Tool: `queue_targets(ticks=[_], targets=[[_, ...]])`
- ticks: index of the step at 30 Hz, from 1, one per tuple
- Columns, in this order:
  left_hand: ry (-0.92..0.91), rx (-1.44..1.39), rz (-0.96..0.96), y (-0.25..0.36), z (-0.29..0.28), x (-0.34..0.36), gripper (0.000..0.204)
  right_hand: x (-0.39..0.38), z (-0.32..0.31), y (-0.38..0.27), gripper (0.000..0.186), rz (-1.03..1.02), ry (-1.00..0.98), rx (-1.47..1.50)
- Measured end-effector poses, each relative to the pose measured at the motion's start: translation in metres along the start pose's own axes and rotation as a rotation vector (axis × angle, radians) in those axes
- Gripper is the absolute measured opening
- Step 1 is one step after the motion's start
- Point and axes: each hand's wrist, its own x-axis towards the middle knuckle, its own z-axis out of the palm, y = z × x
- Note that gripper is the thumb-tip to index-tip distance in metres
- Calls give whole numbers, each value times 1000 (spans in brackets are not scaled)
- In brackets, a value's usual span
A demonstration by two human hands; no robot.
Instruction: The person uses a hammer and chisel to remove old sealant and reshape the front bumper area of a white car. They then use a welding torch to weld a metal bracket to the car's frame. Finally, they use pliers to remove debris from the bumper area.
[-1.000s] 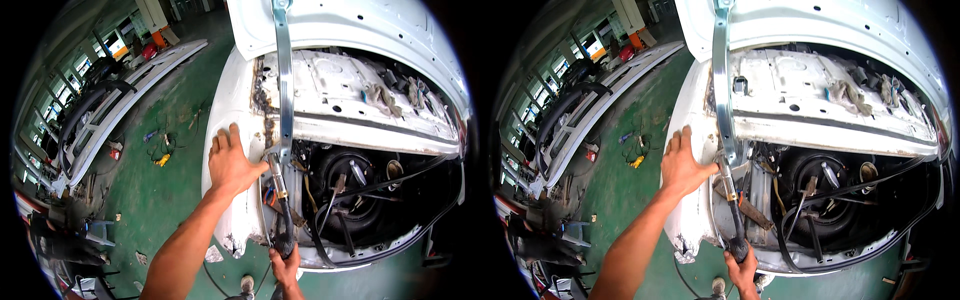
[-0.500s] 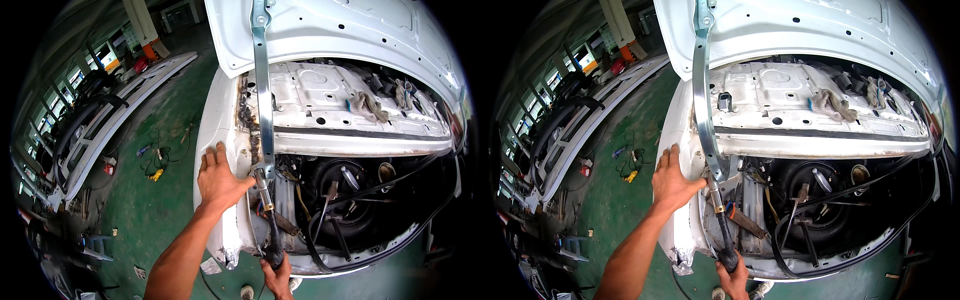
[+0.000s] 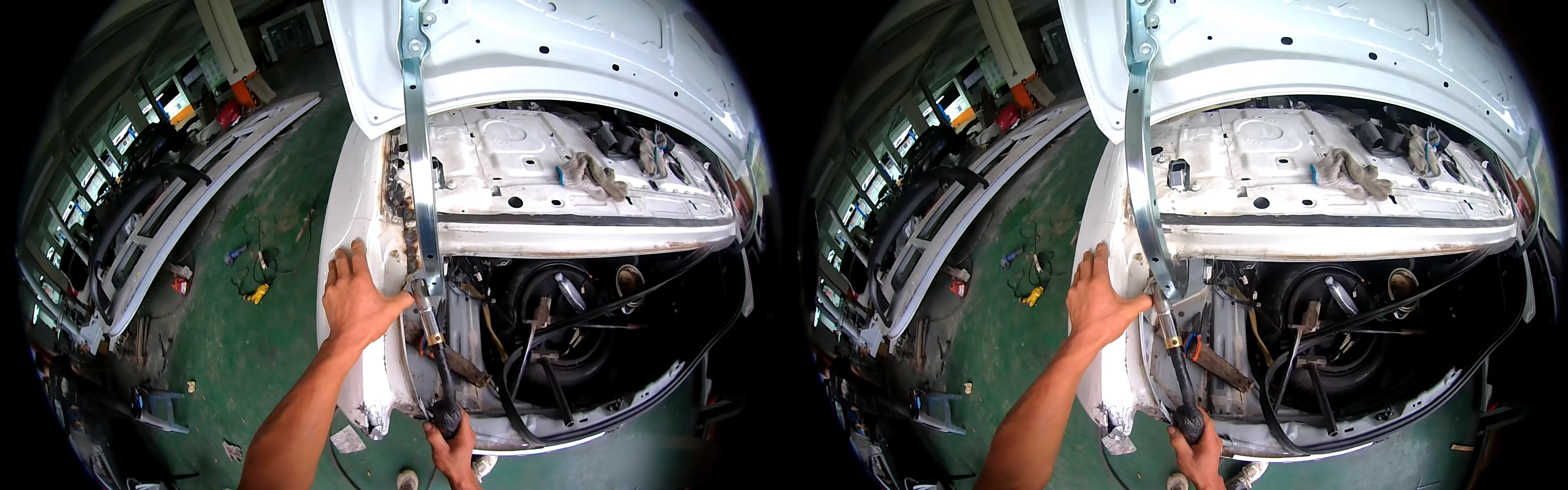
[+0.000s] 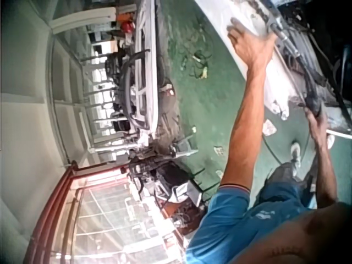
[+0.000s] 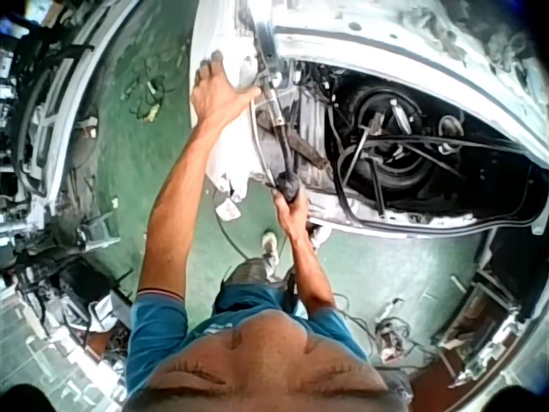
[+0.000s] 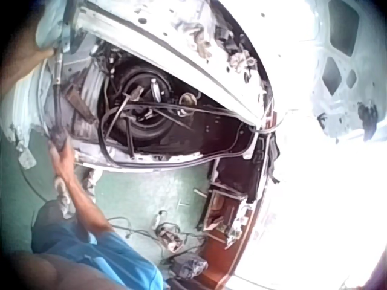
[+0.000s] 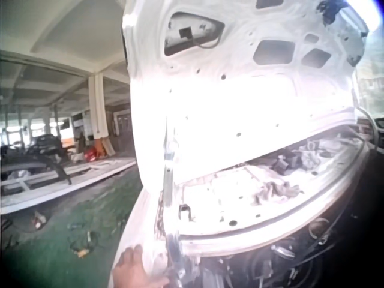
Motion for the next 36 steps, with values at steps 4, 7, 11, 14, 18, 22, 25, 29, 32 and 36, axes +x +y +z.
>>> queue_targets(ticks=[4,7,11,14,18,22,25,29,32,36], targets=[[16,22,-1,2,1,1,113,1,-3,-9,44,4,-10,41],[48,47,-8,-1,8,1,111,1,-3,-9,43,18,-15,54],[45,61,-18,-2,2,-1,111,0,-1,-11,42,31,-23,85],[41,56,-20,0,3,0,111,1,-2,-10,42,25,-15,83],[41,64,-15,0,6,0,111,2,-5,-10,41,68,-41,45],[46,72,-12,0,6,0,111,2,-5,-10,41,65,-34,52],[38,73,-14,1,5,1,111,2,-3,-11,42,37,-22,51],[34,67,-13,0,4,0,111,2,-3,-11,44,32,-26,51],[41,71,-7,0,5,0,110,1,-4,-12,43,42,-36,45],[62,70,26,-1,3,2,108,1,0,-9,42,28,-42,158]])
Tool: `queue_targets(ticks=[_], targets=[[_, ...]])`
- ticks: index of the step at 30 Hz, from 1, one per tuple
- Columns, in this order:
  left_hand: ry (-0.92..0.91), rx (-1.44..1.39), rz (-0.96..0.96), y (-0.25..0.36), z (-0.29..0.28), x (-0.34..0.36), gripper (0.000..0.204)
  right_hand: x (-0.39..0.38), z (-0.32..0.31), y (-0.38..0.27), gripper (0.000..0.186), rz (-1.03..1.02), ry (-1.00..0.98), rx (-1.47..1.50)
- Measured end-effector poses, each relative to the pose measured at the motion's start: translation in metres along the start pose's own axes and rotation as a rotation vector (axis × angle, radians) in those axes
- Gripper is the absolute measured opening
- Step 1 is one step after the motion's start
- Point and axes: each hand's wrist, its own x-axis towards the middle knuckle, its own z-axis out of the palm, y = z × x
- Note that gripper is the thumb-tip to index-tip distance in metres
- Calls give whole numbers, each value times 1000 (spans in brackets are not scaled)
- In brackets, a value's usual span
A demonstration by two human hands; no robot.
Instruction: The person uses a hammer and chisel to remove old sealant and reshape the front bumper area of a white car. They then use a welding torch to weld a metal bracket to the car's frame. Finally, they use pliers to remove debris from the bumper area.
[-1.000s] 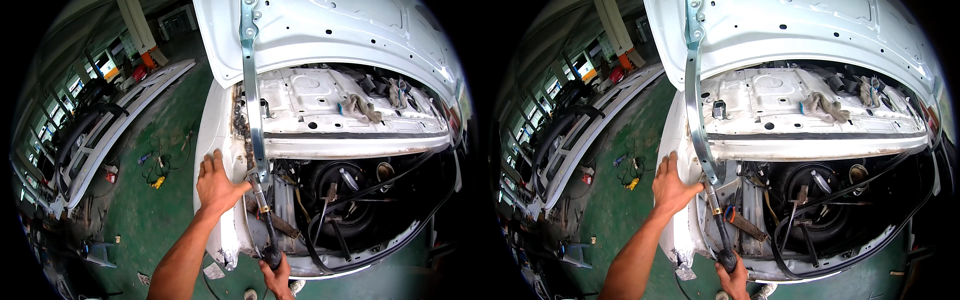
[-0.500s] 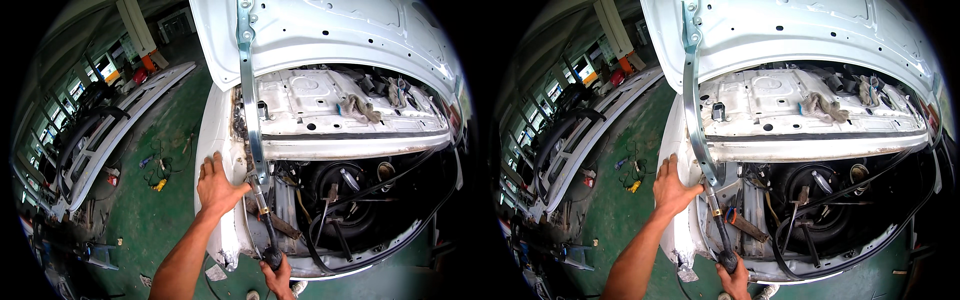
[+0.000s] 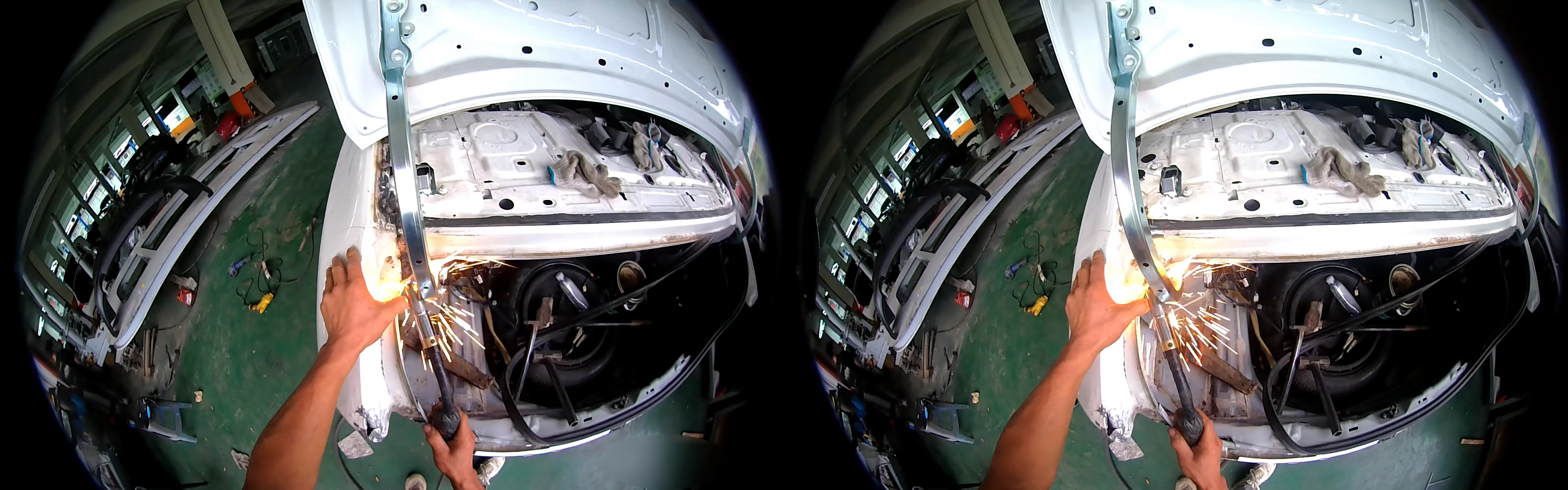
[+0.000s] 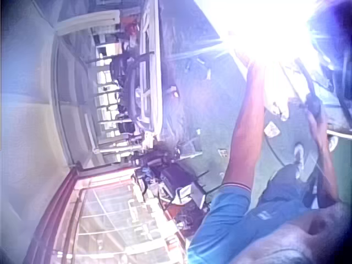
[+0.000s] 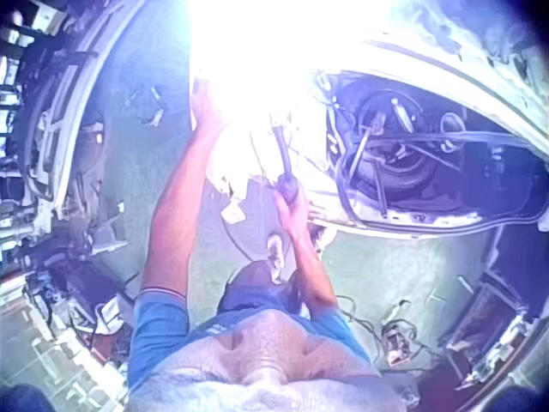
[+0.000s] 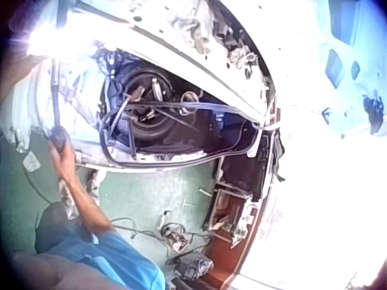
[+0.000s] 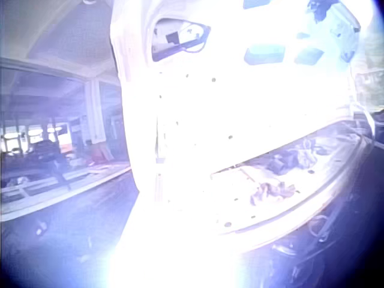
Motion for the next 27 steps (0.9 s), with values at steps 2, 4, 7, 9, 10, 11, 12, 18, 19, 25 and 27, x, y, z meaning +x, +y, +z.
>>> queue_targets(ticks=[2,4,7,9,10,11,12,18,19,25,27], targets=[[-48,-159,-22,1,-4,0,107,1,-3,-2,43,-43,-13,-127],[-13,-38,-4,0,2,-1,107,1,-5,0,47,-29,-24,-127],[5,-12,3,-2,6,-2,109,-3,-6,1,51,-11,-12,-132],[-1,-11,-5,-2,6,-2,110,-5,-6,1,53,39,-10,-95],[-6,-12,-9,-2,5,-3,110,-5,-7,4,54,3,-10,-128],[-9,-13,-13,-1,4,-3,111,-3,-7,8,54,-34,-10,-161],[-15,-11,-21,-1,3,-3,111,-2,-7,11,55,-72,-11,-194],[-24,-10,-33,2,1,-2,111,-1,-5,3,55,-36,-4,-163],[-24,-11,-39,2,1,-2,111,-1,-5,2,55,-30,-4,-166],[-27,-7,-37,1,1,-2,112,1,-5,7,54,-34,-9,-193],[-29,-6,-39,2,2,-2,112,1,-6,8,54,-31,-12,-184]])
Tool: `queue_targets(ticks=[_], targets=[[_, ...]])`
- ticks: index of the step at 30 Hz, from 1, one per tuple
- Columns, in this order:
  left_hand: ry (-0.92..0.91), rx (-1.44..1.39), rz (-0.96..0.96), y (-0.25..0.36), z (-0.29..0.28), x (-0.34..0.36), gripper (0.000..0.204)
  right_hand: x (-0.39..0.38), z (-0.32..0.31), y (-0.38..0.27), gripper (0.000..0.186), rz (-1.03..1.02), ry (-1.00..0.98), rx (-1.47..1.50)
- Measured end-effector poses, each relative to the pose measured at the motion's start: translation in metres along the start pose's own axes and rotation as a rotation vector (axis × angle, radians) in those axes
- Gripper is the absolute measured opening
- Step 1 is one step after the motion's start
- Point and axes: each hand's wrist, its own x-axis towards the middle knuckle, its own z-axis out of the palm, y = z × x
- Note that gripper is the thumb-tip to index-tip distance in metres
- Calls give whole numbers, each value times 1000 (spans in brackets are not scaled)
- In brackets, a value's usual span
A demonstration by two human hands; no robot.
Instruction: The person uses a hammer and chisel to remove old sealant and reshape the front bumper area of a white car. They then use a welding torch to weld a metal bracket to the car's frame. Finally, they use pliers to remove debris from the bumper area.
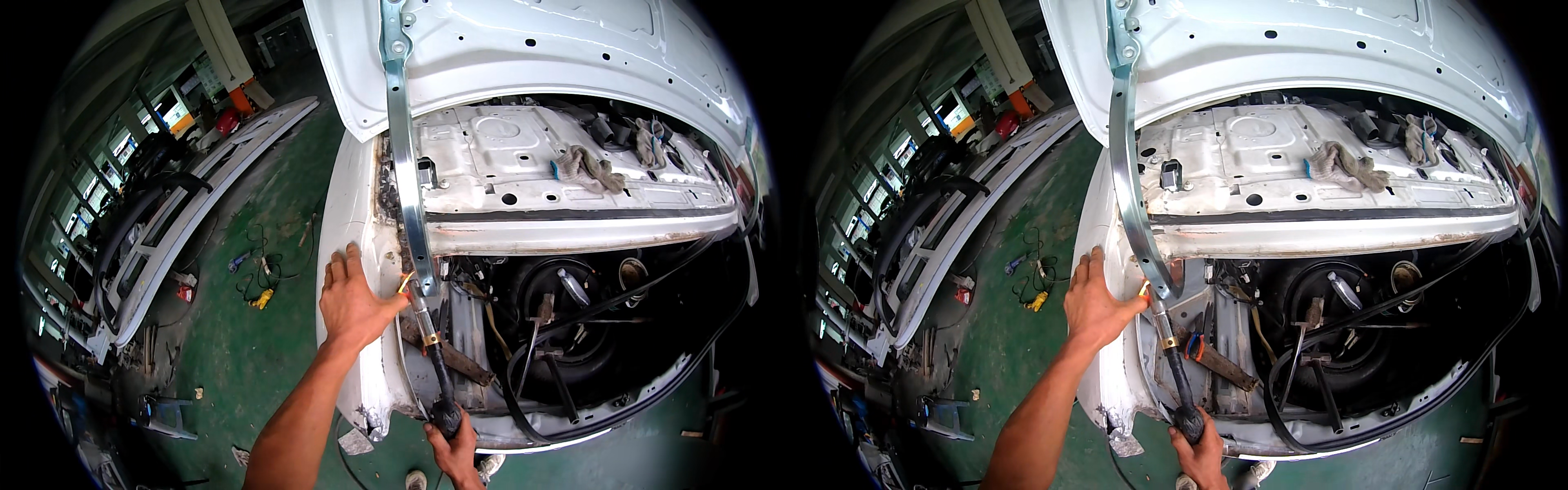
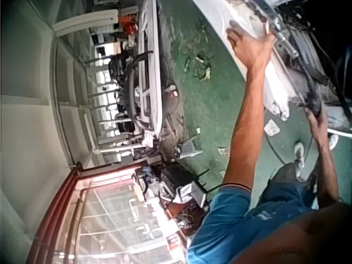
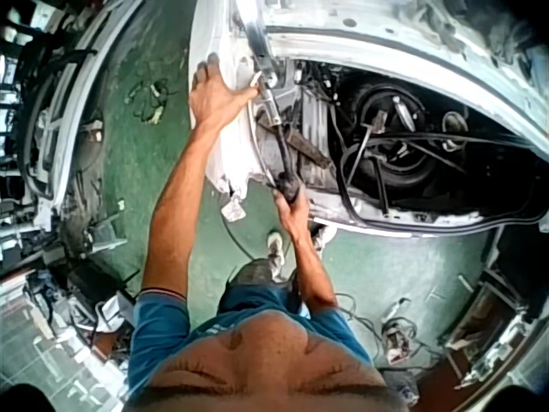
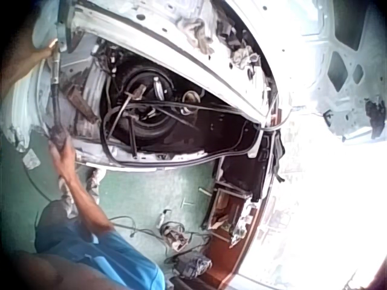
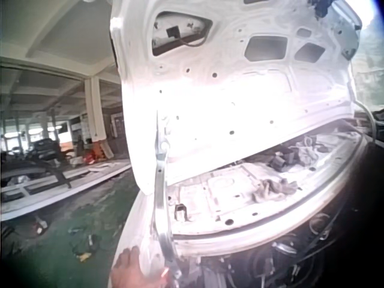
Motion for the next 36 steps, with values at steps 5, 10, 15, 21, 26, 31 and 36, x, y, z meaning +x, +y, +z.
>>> queue_targets(ticks=[5,10,15,21,26,31,36], targets=[[5,-4,6,0,-1,0,112,-1,0,-8,53,41,-12,55],[4,2,12,-1,-1,0,112,-1,-1,-8,52,40,-23,44],[-3,0,11,-1,0,0,112,-1,0,-5,52,16,-25,39],[8,-26,53,-5,1,-1,112,-1,0,6,53,-22,-12,-4],[30,8,50,-2,-7,-1,112,0,2,7,55,-28,-29,-13],[4,2,7,-3,1,-1,112,-3,2,4,56,-25,-2,17],[-39,-10,-1,-2,0,1,114,-2,1,-6,59,33,-8,29]])
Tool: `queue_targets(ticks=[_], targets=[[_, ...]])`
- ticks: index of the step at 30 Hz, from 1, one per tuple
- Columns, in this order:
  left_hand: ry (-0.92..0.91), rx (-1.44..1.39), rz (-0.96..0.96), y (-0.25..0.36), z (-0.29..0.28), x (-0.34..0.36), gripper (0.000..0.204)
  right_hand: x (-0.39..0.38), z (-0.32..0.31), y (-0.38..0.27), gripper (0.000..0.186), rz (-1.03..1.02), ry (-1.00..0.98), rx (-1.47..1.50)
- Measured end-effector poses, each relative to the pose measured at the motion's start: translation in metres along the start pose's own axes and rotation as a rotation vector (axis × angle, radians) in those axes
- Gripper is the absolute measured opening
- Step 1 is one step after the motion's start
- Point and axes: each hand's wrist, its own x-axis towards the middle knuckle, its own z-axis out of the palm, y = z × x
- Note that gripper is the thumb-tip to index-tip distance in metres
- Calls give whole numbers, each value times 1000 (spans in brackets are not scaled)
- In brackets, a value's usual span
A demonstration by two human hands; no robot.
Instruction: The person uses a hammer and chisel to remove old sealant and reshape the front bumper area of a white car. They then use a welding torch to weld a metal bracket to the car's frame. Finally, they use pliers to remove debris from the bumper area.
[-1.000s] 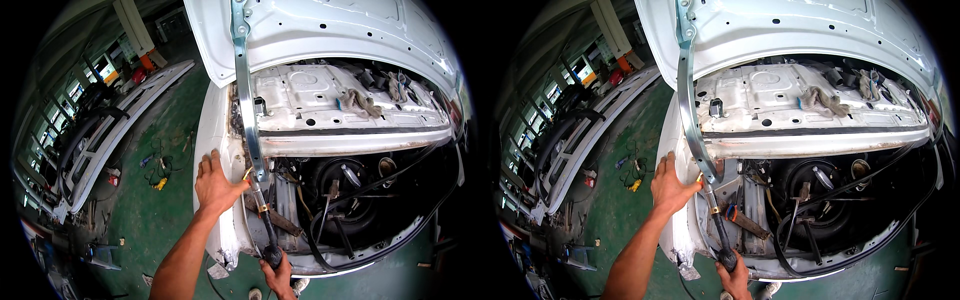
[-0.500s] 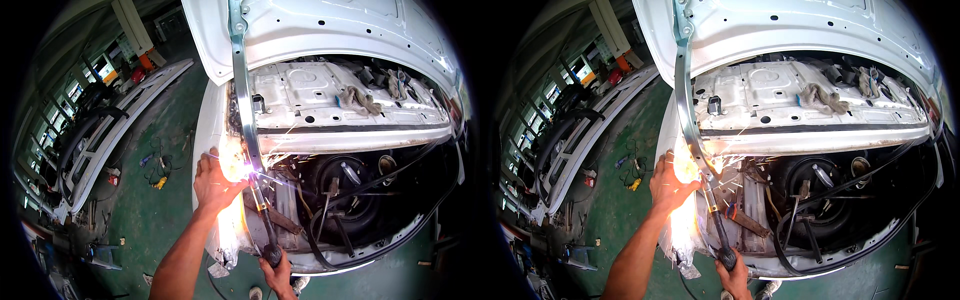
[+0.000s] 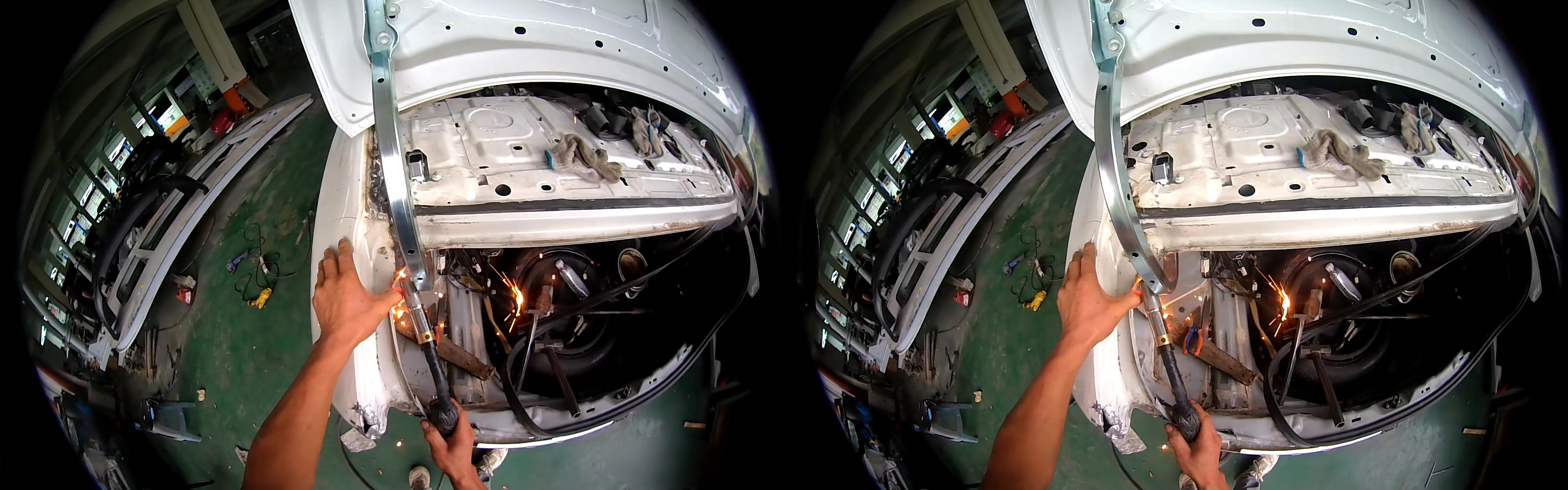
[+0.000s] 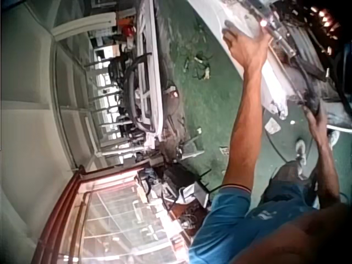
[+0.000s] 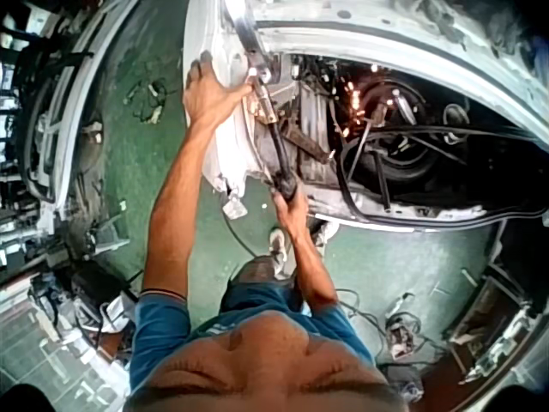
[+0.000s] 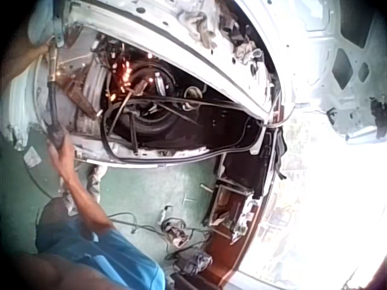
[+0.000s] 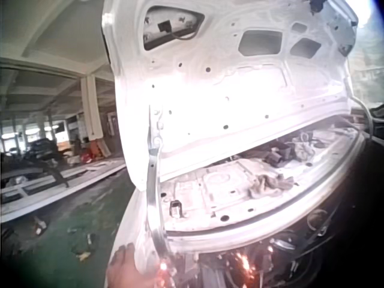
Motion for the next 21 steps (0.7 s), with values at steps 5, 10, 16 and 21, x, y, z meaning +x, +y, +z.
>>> queue_targets(ticks=[5,10,16,21], targets=[[38,3,-9,4,-1,-2,111,0,1,6,60,-48,24,-52],[34,5,-14,2,-1,-1,110,0,3,4,61,-48,31,-68],[19,-2,-15,4,-2,-1,109,-1,5,5,60,-54,57,-101],[22,4,-6,0,-1,-1,110,-2,6,2,60,-41,54,-88]])
